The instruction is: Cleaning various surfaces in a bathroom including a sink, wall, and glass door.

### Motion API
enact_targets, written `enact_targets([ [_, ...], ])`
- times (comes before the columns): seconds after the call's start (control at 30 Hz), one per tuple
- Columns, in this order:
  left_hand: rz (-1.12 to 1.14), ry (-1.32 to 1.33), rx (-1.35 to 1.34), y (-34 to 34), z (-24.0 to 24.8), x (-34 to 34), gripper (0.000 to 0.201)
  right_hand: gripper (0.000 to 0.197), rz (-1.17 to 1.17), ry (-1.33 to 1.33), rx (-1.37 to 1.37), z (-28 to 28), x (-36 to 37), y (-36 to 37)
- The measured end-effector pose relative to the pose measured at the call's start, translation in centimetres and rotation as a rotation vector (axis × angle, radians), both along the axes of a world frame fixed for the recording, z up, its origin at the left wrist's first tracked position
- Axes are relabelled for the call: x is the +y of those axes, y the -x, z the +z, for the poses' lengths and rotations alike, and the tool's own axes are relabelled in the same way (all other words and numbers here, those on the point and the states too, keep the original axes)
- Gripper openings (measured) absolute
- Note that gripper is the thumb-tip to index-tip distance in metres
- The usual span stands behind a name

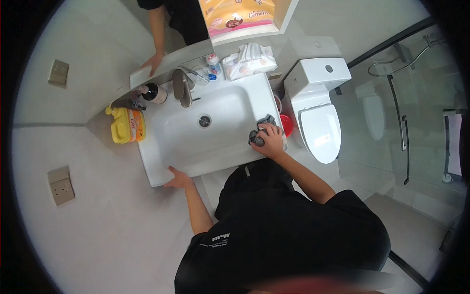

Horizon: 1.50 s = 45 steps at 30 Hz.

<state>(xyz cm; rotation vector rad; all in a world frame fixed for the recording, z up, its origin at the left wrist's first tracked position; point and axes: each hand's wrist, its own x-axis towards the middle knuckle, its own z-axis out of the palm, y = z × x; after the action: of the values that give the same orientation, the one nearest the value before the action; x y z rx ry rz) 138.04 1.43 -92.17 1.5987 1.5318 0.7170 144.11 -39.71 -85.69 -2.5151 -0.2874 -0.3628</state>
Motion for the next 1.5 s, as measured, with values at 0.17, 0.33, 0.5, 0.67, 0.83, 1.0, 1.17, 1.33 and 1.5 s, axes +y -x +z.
enact_targets([
  [0.17, 0.045, 0.055, 0.046, -0.8, 1.8, -0.9, 0.113, 0.062, -0.069, 0.063, 0.07, -1.2, -0.2, -0.8],
  [0.33, 0.06, 0.093, 0.168, -0.9, 2.3, -1.0, 0.112, 0.087, -0.027, 0.133, 0.063, -1.5, -0.4, -8.6],
  [0.5, 0.08, 0.096, 0.154, -1.3, 2.9, -1.5, 0.115, 0.078, -0.153, 0.158, 0.049, -2.2, 1.0, -16.9],
  [0.67, 0.064, 0.074, 0.186, -0.7, 1.9, -0.7, 0.12, 0.074, -0.141, 0.168, 0.129, -1.0, 1.1, -15.7],
  [0.83, 0.037, -0.014, 0.076, 0.6, 0.3, 0.3, 0.123, 0.078, -0.02, 0.209, 0.209, -0.9, -0.5, -5.0],
  [1.0, 0.053, 0.081, -0.016, -1.3, 3.1, -1.5, 0.117, 0.078, -0.022, 0.099, 0.137, -0.7, -1.5, 0.1],
  [1.17, 0.071, 0.045, 0.014, -0.6, 2.0, -0.8, 0.097, 0.077, 0.035, 0.196, 0.137, -0.7, -1.3, -5.1],
  [1.33, 0.038, 0.035, 0.032, -1.8, 3.7, -2.0, 0.097, 0.075, -0.054, 0.164, 0.056, -2.5, -0.8, -16.2],
  [1.5, 0.052, 0.042, 0.085, -1.1, 3.3, -1.3, 0.118, 0.073, -0.086, 0.224, 0.054, -2.4, 0.9, -18.9],
])
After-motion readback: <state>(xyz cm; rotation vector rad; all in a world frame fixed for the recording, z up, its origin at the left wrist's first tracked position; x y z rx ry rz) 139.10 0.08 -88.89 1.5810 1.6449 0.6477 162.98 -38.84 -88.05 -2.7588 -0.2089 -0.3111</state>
